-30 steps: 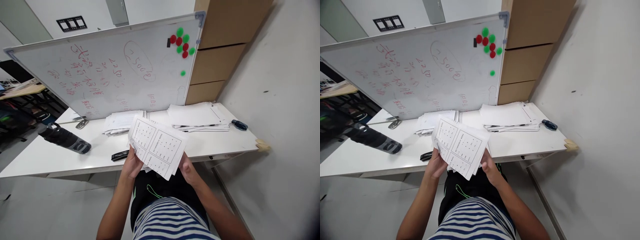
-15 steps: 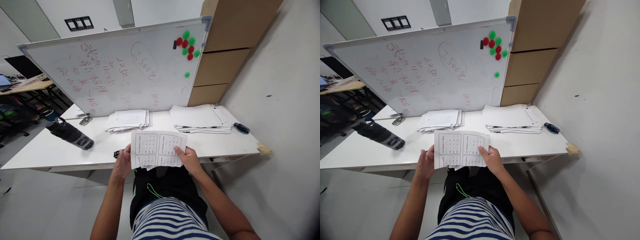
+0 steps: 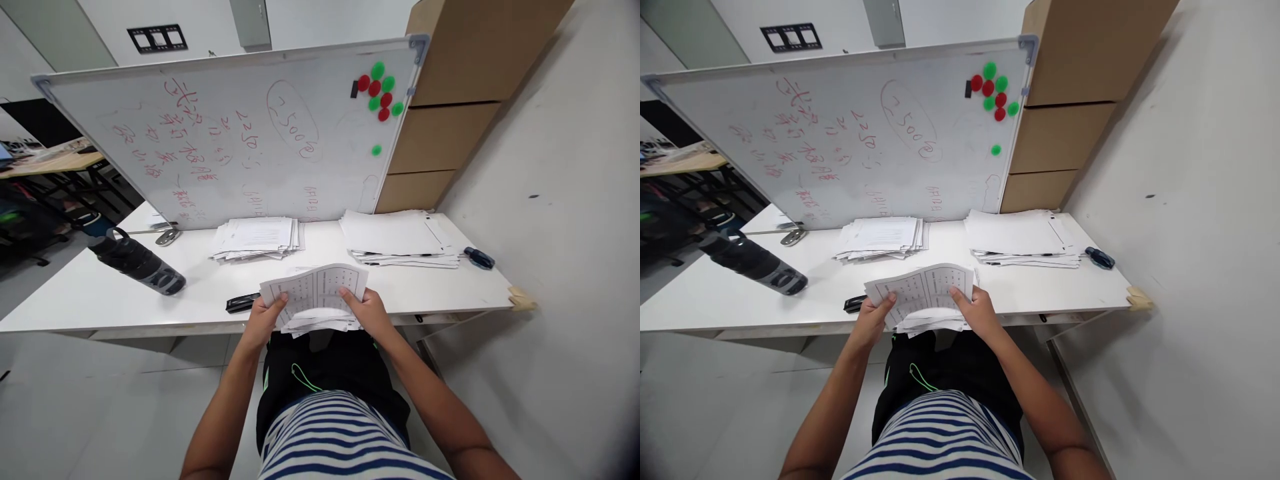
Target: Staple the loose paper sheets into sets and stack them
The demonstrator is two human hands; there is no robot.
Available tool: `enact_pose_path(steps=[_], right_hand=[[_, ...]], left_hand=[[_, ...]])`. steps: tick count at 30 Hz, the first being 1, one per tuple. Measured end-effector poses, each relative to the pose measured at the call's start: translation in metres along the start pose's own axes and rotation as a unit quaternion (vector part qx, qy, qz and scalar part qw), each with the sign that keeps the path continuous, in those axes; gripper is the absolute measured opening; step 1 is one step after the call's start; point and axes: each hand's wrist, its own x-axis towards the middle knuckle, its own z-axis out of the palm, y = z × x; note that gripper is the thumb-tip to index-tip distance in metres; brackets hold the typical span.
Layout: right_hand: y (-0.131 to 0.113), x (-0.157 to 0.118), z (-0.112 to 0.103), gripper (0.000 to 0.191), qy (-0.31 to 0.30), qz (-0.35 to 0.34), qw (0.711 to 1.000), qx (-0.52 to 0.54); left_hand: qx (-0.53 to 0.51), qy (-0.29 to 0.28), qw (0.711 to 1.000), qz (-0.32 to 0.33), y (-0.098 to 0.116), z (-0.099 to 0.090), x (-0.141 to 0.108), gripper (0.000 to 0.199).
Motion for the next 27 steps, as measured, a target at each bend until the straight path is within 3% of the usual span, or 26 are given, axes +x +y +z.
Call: enact_pose_path(steps=[5,9,13,17,21,25,27], right_hand=[[0.011,0.006,0.007,0.045,0.029,-0.026,0.999,0.032],[0.035,0.01,0.016,0.045,0.043,-0.001,0.999,0.002],[0.053,0.01,0.019,0.047,0.063,-0.003,0.998,-0.017],[0.056,0.008,0.017,0.051,0.066,0.001,0.997,-0.029],[0.048,0.004,0.011,0.047,0.012,-0.006,0.998,-0.069],[0.038,-0.004,-0.001,0.047,-0.039,0.039,0.997,-0.048],[0.036,-0.01,-0.007,0.049,-0.046,0.075,0.996,-0.022]], left_hand=[[0.047,-0.056,0.996,0.05,-0.011,0.008,0.01,0.041],[0.112,-0.044,0.993,0.001,-0.033,0.013,0.02,0.053],[0.218,-0.032,0.975,0.028,-0.045,0.01,0.022,0.05],[0.267,-0.027,0.962,0.044,-0.041,0.004,0.025,0.047],[0.279,0.002,0.96,0.026,-0.03,-0.002,0.025,0.043],[0.25,0.019,0.968,0.014,-0.016,-0.012,0.016,0.054],[0.307,0.041,0.95,0.036,-0.01,-0.022,0.008,0.06]])
